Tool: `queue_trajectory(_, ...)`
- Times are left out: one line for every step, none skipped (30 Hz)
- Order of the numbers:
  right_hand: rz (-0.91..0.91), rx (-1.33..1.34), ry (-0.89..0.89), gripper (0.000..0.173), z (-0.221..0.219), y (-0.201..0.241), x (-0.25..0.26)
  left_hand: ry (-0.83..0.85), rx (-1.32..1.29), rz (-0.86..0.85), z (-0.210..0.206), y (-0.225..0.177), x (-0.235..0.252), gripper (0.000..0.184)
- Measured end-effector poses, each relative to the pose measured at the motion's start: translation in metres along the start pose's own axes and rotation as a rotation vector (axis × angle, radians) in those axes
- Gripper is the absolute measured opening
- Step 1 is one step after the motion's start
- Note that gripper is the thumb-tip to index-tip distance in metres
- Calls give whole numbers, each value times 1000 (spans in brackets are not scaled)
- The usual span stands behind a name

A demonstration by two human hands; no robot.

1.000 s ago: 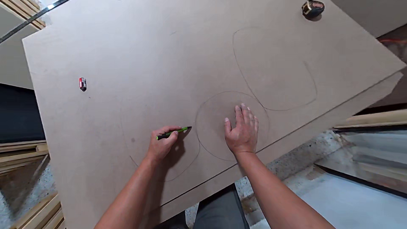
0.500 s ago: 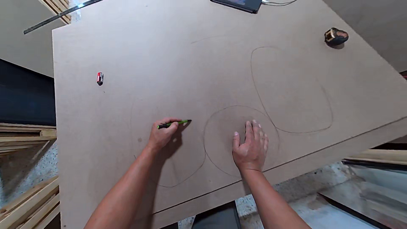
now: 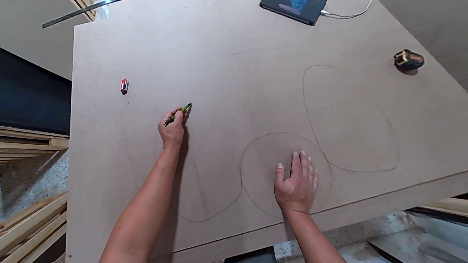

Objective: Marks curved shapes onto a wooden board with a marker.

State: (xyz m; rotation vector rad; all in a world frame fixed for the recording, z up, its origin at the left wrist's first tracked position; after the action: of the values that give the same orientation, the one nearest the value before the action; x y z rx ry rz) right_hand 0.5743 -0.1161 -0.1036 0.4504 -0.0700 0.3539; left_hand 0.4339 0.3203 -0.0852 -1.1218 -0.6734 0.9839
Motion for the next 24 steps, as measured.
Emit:
queue_trajectory(5, 2, -3, 73, 0, -1, -1, 2, 2, -3, -3, -1, 1, 25)
queue_trajectory(12, 4, -9, 73, 0, -1, -1, 7, 3, -13, -6, -3, 3, 24)
queue_trajectory(18, 6, -17, 72, 0, -1, 0, 11, 11, -28, -9, -4, 4, 24)
queue_trajectory(20, 8, -19, 72, -1, -2, 0, 14, 27, -45, -11, -5, 5, 24)
queue_trajectory(20, 10, -17, 72, -1, -3, -1, 10, 45, -64, -11, -5, 4, 24)
queue_trajectory(21, 12, -17, 72, 0, -3, -2, 0, 60, -78, -11, -4, 3, 24)
queue_trajectory(23, 15, -13, 72, 0, -4, -2, -19, 60, -83, -10, -3, 3, 24)
queue_trajectory(27, 18, -10, 72, 0, -5, -2, -41, 53, -85, -9, -2, 3, 24)
queue_trajectory(32, 20, -8, 71, 0, -5, -2, -69, 37, -80, -7, -1, 4, 24)
queue_trajectory(37, 19, -6, 71, 0, -5, -2, -93, 22, -71, -6, 0, 6, 24)
queue_trajectory(41, 17, -4, 71, 0, -6, -1, -113, 14, -64, -5, 0, 7, 24)
queue_trajectory(42, 15, -2, 71, 0, -6, -1, -124, 9, -57, -5, 1, 7, 24)
queue_trajectory(43, 13, -1, 70, 0, -7, -2, -126, 5, -55, -5, 1, 7, 23)
queue_trajectory(42, 9, 2, 70, 0, -7, -2, -119, 10, -58, -5, 0, 6, 23)
queue_trajectory(42, 7, 4, 70, 0, -6, -3, -101, 22, -66, -6, -1, 5, 24)
queue_trajectory(40, 5, 5, 70, 0, -6, -2, -69, 40, -85, -8, -4, 3, 24)
queue_trajectory(39, 5, 6, 70, 0, -6, -2, -14, 57, -116, -12, -6, 2, 23)
queue_trajectory(35, 5, 9, 70, 0, -6, -2, 61, 74, -152, -17, -9, -1, 23)
queue_trajectory(32, 5, 11, 70, 0, -6, -2, 144, 85, -191, -22, -13, -3, 23)
queue_trajectory(30, 4, 15, 70, 0, -6, -2, 212, 84, -226, -26, -15, -6, 23)
queue_trajectory(28, 1, 16, 70, 0, -6, -2, 250, 74, -246, -29, -17, -7, 23)
queue_trajectory(28, -2, 17, 70, 0, -6, -2, 252, 63, -248, -28, -17, -6, 23)
queue_trajectory(27, -2, 19, 70, 0, -6, -2, 230, 47, -239, -26, -16, -4, 23)
queue_trajectory(28, 0, 20, 69, 0, -5, -2, 195, 34, -226, -24, -14, -2, 23)
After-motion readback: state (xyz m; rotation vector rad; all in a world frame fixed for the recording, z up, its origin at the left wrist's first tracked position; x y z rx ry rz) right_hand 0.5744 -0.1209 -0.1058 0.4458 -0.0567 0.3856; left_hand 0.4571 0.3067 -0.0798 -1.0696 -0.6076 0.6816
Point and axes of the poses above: each hand's wrist, its own x-axis towards the middle knuckle, its own z-axis out of the back of the hand, y = z × x, the point moved 9 cm from there along x, towards the middle knuckle, and after that the axes turned 13 degrees about x, right-handed, at the moved point
